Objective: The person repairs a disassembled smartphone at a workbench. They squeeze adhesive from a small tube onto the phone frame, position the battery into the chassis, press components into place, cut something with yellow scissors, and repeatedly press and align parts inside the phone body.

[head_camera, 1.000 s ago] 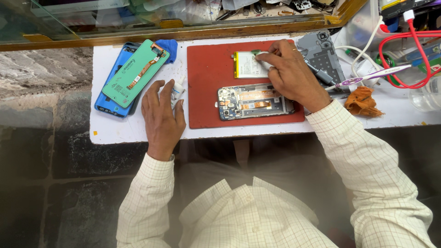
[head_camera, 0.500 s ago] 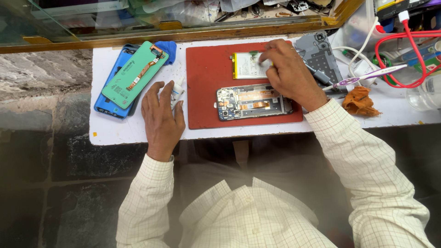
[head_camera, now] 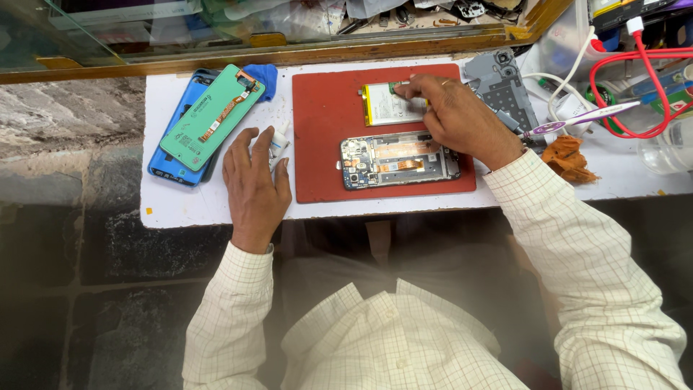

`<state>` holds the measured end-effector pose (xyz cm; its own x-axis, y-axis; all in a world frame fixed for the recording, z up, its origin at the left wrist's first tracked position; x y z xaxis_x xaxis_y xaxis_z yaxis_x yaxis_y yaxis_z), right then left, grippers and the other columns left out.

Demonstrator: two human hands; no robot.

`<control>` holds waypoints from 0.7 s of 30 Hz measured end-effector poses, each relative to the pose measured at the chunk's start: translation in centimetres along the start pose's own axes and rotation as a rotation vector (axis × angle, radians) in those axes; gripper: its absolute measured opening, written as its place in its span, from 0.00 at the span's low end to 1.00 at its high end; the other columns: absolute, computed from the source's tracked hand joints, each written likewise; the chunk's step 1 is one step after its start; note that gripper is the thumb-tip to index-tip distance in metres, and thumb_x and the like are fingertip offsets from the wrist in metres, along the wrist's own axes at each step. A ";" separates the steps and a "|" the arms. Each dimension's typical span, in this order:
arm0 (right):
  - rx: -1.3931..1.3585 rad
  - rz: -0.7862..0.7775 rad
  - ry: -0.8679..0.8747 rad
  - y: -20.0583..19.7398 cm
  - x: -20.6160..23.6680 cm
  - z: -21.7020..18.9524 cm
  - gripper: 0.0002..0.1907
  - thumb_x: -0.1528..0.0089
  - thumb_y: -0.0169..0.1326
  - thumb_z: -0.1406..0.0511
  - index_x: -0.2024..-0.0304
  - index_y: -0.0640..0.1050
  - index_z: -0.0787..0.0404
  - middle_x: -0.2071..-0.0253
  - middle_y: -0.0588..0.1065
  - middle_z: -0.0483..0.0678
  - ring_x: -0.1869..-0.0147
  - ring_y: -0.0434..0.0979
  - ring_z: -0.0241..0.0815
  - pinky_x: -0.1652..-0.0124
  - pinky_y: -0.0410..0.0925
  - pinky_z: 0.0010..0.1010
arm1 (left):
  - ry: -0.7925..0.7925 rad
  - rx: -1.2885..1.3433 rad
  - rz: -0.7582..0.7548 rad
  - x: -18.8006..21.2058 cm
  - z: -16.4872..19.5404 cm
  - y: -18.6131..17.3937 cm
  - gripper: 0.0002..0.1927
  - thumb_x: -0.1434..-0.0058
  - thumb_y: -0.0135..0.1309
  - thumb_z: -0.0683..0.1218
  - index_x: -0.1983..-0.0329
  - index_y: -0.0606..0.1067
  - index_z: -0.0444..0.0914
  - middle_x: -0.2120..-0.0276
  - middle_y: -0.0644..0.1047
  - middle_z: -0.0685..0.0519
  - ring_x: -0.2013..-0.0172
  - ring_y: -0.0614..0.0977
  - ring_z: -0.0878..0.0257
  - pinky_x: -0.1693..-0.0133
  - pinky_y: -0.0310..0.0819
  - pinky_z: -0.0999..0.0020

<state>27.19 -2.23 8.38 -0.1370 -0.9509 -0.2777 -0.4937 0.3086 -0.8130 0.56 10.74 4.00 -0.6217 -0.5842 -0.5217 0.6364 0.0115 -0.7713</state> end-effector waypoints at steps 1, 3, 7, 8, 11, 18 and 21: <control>0.061 0.011 -0.046 -0.1 0.2 -0.4 0.23 0.42 0.45 0.78 0.43 0.70 0.66 0.46 0.78 0.59 0.48 0.80 0.58 0.47 0.72 0.45 | -0.003 0.003 0.000 0.0 0.0 0.0 0.27 0.35 0.59 0.40 0.33 0.68 0.36 0.39 0.67 0.42 0.39 0.70 0.44 0.40 0.64 0.48; 0.108 0.011 -0.092 0.0 0.4 -0.8 0.25 0.42 0.46 0.78 0.41 0.70 0.65 0.48 0.78 0.59 0.48 0.79 0.60 0.49 0.71 0.46 | -0.012 0.009 -0.004 0.0 -0.1 0.0 0.28 0.36 0.59 0.40 0.33 0.68 0.37 0.39 0.67 0.42 0.40 0.70 0.44 0.39 0.64 0.48; 0.092 -0.106 0.174 0.5 0.4 1.3 0.22 0.37 0.47 0.74 0.39 0.70 0.61 0.51 0.77 0.58 0.48 0.79 0.57 0.48 0.71 0.45 | -0.008 0.025 0.004 -0.1 0.3 -0.2 0.27 0.35 0.59 0.40 0.33 0.69 0.37 0.39 0.68 0.42 0.39 0.70 0.45 0.39 0.64 0.49; 0.095 -0.155 0.306 0.7 0.5 2.3 0.20 0.34 0.47 0.72 0.39 0.70 0.60 0.52 0.77 0.57 0.48 0.79 0.56 0.47 0.71 0.44 | 0.009 0.039 0.019 -0.1 0.6 -0.5 0.26 0.35 0.59 0.40 0.33 0.69 0.37 0.39 0.68 0.43 0.39 0.70 0.45 0.38 0.64 0.49; 0.112 0.098 -0.070 -1.0 -0.7 -0.1 0.30 0.38 0.61 0.65 0.37 0.66 0.66 0.39 0.69 0.66 0.36 0.70 0.64 0.41 0.66 0.48 | 0.061 0.180 0.021 -0.1 2.1 -0.7 0.27 0.35 0.62 0.43 0.34 0.69 0.37 0.39 0.68 0.42 0.39 0.70 0.45 0.38 0.64 0.49; 0.106 -0.084 0.103 -0.1 -2.0 0.7 0.44 0.46 0.69 0.62 0.30 0.65 0.60 0.40 0.66 0.58 0.35 0.69 0.63 0.40 0.65 0.48 | 0.165 0.375 -0.091 0.0 7.2 0.8 0.26 0.39 0.64 0.45 0.39 0.72 0.37 0.41 0.71 0.43 0.40 0.73 0.45 0.39 0.65 0.52; 0.087 -0.102 0.165 0.1 -2.0 0.8 0.45 0.49 0.69 0.62 0.31 0.66 0.60 0.43 0.65 0.58 0.38 0.69 0.61 0.42 0.67 0.47 | 0.193 0.337 -0.151 -0.1 8.5 1.9 0.22 0.39 0.64 0.44 0.42 0.74 0.37 0.42 0.71 0.43 0.43 0.73 0.44 0.40 0.64 0.51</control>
<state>28.08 -0.27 8.41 -0.2321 -0.9665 -0.1097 -0.4372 0.2044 -0.8759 5.73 3.88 5.65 -0.7733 -0.3959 -0.4952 0.6253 -0.3476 -0.6987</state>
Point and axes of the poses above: each hand's wrist, its own x-axis away from the middle knuckle, its own y-axis out of the palm, z = x × y, the point moved 7 cm from there along -x, towards the middle knuckle
